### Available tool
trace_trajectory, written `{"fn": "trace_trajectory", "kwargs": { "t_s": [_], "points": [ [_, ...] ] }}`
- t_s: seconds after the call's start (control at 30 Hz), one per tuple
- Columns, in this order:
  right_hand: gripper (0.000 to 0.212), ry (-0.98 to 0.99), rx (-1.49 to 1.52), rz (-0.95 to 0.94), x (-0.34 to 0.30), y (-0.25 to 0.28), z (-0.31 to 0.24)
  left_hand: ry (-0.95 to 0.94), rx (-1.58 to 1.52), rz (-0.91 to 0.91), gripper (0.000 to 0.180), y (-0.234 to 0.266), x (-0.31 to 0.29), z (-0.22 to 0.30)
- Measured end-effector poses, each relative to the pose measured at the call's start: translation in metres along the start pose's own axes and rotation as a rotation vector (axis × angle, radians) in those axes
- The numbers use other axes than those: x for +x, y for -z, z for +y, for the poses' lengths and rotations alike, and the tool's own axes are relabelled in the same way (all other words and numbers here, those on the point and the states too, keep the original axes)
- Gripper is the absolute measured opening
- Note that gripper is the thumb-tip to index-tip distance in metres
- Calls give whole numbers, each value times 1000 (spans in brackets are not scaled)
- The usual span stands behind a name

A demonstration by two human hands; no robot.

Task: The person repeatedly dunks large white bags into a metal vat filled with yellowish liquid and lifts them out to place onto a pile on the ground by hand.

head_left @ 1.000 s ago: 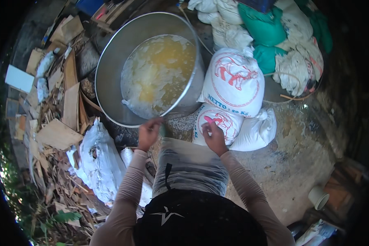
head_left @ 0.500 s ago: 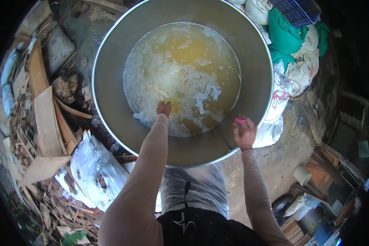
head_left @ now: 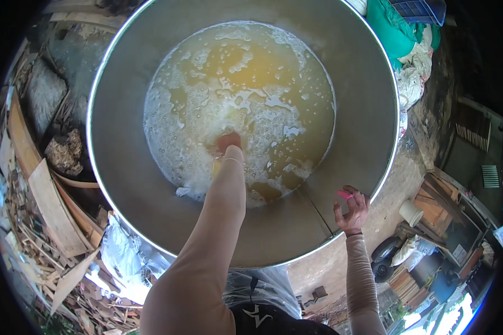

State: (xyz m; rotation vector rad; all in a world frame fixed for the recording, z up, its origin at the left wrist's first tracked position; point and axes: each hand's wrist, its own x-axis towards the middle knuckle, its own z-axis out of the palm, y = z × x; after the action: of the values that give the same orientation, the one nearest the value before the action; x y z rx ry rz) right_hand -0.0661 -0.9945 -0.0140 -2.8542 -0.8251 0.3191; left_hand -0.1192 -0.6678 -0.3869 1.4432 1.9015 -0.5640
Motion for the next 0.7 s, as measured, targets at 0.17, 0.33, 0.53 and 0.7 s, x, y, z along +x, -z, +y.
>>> {"fn": "trace_trajectory", "kwargs": {
  "t_s": [0.17,0.33,0.53,0.7],
  "points": [
    [28,-38,-34,-30,-13,7,12,-774,1043,-353,43,-4,-6,-10],
    [27,-23,18,20,-3,5,5,102,-445,-48,35,7,-11,-34],
    [22,-51,61,99,-19,2,20,-229,-886,-155,45,14,-84,-76],
    [15,-64,162,164,-16,4,20,-179,-1107,-363,59,43,-129,-91]
  ]
}}
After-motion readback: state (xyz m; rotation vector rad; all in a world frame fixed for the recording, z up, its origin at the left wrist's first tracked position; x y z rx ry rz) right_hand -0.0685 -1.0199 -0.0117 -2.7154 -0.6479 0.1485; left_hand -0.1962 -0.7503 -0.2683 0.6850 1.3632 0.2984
